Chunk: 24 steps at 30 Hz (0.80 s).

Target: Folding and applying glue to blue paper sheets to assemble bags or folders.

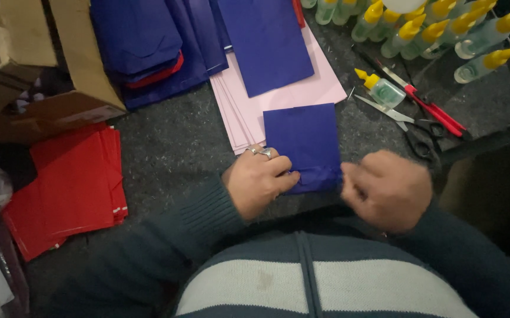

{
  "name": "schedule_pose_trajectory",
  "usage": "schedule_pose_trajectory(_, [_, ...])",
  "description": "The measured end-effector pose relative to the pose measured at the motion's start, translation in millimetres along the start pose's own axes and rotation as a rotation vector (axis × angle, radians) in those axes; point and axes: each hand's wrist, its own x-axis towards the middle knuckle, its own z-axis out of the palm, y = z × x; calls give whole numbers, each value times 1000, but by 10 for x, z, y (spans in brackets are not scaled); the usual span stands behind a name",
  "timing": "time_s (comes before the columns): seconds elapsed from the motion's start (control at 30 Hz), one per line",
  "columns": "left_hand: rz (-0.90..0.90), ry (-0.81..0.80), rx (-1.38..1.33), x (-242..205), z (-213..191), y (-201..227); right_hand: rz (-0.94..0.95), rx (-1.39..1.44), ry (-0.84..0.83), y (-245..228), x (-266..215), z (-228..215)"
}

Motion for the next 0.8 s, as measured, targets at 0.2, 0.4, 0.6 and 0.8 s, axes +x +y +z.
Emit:
schedule_pose_trajectory(0.2, [-10, 2, 27, -16, 31, 0, 88, 199, 57, -17, 23, -87])
schedule_pose_trajectory(0.4, [-37, -70, 75, 10, 45, 13, -168, 207, 41, -118, 25, 56])
schedule_pose_trajectory(0.6, [-30, 29, -34, -38, 37, -18, -299, 166, -44, -200, -4, 237])
schedule_pose_trajectory(0.8, [-202, 90, -228, -113, 8, -55, -284, 118, -73, -174, -69, 336])
